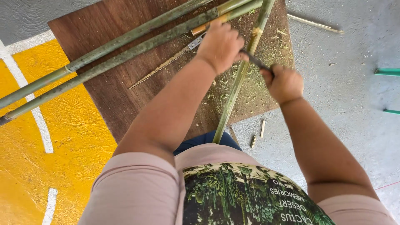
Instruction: Cutting and stripping bamboo poles using a machete and a knife on a wooden work surface.
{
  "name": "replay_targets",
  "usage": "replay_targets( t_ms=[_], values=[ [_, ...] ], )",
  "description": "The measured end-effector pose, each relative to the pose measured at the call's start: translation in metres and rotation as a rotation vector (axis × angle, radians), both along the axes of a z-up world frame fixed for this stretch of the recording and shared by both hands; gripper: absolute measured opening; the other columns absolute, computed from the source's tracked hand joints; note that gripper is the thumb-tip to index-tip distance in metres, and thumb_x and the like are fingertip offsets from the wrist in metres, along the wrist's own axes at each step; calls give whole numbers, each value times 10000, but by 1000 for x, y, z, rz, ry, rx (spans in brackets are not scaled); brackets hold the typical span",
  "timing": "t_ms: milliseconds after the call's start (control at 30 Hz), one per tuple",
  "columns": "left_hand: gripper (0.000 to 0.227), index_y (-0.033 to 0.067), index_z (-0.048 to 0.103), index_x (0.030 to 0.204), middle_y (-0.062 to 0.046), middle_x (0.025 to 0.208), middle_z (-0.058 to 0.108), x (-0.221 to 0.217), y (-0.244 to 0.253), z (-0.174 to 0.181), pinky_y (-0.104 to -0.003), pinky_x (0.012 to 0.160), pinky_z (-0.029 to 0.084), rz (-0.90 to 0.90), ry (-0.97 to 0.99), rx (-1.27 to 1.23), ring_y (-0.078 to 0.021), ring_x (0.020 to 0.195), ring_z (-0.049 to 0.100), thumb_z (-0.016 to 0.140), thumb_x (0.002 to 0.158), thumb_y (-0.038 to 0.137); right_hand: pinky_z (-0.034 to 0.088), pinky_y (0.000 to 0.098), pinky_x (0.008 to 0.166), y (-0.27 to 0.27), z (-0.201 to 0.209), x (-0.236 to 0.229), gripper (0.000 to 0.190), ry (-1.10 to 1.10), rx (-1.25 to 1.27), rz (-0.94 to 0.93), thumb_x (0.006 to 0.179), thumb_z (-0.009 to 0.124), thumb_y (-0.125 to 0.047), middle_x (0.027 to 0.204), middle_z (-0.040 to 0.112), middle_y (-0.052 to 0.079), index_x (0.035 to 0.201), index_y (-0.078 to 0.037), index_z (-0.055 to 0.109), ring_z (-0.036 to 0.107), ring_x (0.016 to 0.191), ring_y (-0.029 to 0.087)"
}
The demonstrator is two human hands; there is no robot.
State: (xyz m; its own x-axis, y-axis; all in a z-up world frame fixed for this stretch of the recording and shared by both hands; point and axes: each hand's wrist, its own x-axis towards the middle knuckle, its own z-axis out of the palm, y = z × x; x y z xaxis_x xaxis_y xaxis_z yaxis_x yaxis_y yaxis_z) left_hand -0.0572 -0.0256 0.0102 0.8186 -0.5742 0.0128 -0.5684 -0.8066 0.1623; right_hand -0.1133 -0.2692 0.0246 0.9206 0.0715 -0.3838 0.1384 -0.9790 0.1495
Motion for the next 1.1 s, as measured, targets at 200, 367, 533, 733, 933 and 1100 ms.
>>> replay_targets(
  t_ms=[200,367,533,733,933,1100],
  values=[
    [581,190,699,841,50,685,513,-12,0,8,-304,709,421,6,76,-77,-129,682,483,464,892,719,531,372,521,0,19,2,532,98,-29,38,1050,455,-599,659,639,52,898,-134,662,628,547,203],
    [597,183,671,820,41,627,485,7,9,20,-316,667,421,13,225,80,-135,613,460,445,885,732,490,360,500,26,40,17,574,269,18,-113,1053,400,-621,653,604,57,963,-119,663,573,531,182],
    [608,154,660,860,29,651,500,-48,18,3,-297,658,454,-38,319,89,-126,626,503,436,901,717,464,318,432,23,17,-31,524,437,13,-130,1026,373,-585,635,571,42,956,-152,659,520,489,142],
    [634,163,663,845,35,665,514,-5,13,-9,-302,641,439,22,78,13,-132,634,495,398,928,733,452,328,442,22,29,9,597,215,-113,22,1064,359,-634,660,582,37,927,-133,654,546,510,165],
    [642,152,665,844,21,674,530,-36,17,-4,-313,661,446,-40,134,86,-147,628,498,411,921,737,486,350,470,14,6,-38,568,166,-52,3,1060,384,-631,661,606,40,960,-138,646,576,536,174],
    [581,163,699,892,19,741,593,-40,7,-13,-325,780,465,-54,223,-93,-147,722,551,468,934,695,533,355,453,12,8,-20,581,368,-112,-85,1049,364,-636,669,588,58,980,-127,636,588,534,169]
  ],
)
